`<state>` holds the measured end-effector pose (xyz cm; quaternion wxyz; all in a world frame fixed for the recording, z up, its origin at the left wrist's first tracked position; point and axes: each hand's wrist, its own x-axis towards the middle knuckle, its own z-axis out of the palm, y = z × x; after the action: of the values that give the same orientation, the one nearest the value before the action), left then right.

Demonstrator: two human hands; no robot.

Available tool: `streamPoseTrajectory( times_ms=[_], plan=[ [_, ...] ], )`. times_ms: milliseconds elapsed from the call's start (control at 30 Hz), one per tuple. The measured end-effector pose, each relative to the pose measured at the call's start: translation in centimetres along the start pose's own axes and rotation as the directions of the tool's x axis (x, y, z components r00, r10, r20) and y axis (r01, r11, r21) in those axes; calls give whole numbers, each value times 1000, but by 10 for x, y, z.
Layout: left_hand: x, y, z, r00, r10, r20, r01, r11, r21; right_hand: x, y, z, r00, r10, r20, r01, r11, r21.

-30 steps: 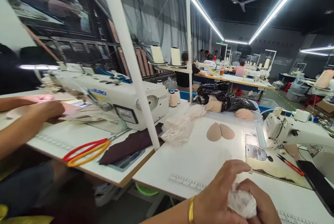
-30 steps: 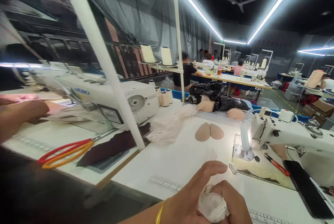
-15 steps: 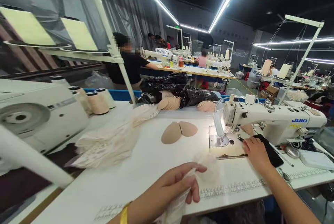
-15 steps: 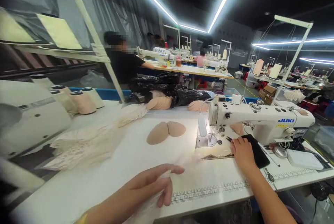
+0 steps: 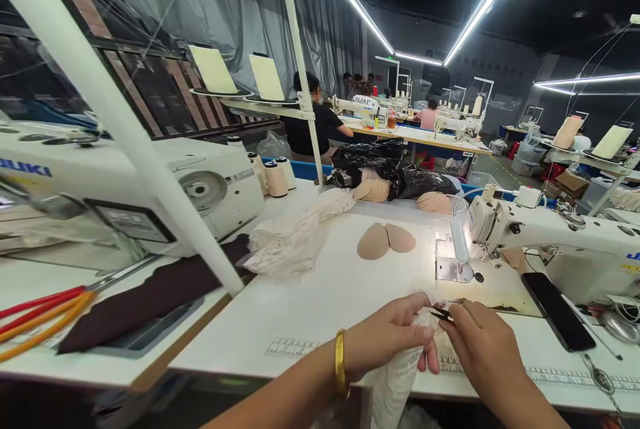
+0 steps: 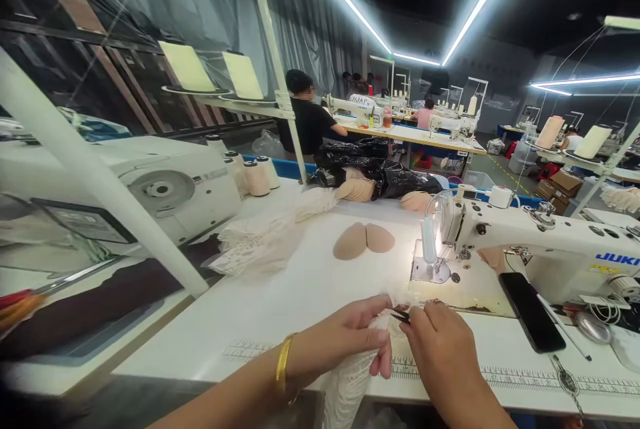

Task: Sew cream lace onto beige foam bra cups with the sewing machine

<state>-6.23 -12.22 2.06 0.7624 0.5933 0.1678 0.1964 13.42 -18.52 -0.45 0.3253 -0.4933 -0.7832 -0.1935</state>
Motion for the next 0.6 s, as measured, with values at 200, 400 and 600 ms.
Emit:
streamPoseTrajectory(
  times_ms=[200,400,600],
  plan=[
    [-28,40,-36,927,14,-374,254,712,655,-16,33,4,980,173,101,-173,985,-10],
    [-42,51,-72,713,566,-413,355,216,910,-59,98,-2,934,343,98,-322,929,-183],
    [17,1,-49,963,227,-142,87,233,969,-45,53,6,930,305,207,-352,903,248]
  ],
)
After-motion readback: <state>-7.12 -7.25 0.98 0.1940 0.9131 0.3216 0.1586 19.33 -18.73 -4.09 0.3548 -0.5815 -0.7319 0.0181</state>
